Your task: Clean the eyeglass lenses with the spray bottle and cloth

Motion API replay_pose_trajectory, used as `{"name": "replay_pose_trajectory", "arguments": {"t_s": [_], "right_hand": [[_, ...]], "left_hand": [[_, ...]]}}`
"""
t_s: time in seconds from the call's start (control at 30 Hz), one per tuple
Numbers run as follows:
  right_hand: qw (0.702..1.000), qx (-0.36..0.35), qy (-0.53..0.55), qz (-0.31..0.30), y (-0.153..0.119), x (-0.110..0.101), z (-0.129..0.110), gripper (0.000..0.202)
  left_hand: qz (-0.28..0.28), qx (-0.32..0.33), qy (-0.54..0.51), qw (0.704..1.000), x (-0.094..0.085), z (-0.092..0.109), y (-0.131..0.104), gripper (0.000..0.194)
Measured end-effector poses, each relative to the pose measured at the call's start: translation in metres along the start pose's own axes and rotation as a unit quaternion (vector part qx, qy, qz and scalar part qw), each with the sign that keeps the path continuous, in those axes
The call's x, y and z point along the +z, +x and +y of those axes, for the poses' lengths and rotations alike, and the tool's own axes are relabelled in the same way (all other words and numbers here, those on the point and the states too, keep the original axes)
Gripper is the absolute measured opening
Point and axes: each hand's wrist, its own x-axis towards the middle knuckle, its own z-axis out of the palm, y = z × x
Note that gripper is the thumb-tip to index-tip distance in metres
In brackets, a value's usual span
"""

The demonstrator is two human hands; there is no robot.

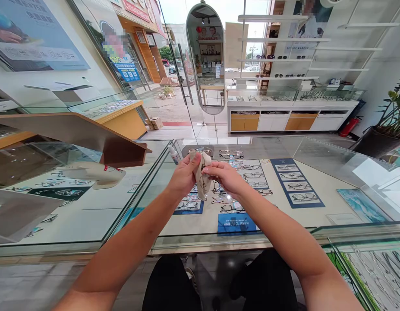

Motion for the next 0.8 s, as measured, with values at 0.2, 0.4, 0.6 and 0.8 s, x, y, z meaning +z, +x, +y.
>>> {"name": "replay_pose_trajectory", "arguments": {"t_s": [0.2,0.4,0.6,0.8], "right_hand": [[1.0,0.003,0.008,0.021,-0.002,-0.002,-0.01,0.032],[0.999,0.004,0.023,0.024,-0.003,-0.003,-0.015,0.034],[0.999,0.022,0.045,0.004,-0.003,-0.004,-0.013,0.039],[0.999,0.014,0.021,-0.031,-0.007,-0.002,-0.007,0.042]], "left_hand": [[-0.057,0.008,0.022,0.998,-0.009,0.004,0.004,0.062],[-0.082,0.026,0.095,0.992,-0.017,0.014,0.006,0.054],[-0.053,0.064,0.152,0.985,-0.017,0.015,0.006,0.057],[0.012,0.1,0.193,0.976,-0.005,0.01,-0.002,0.062]]}}
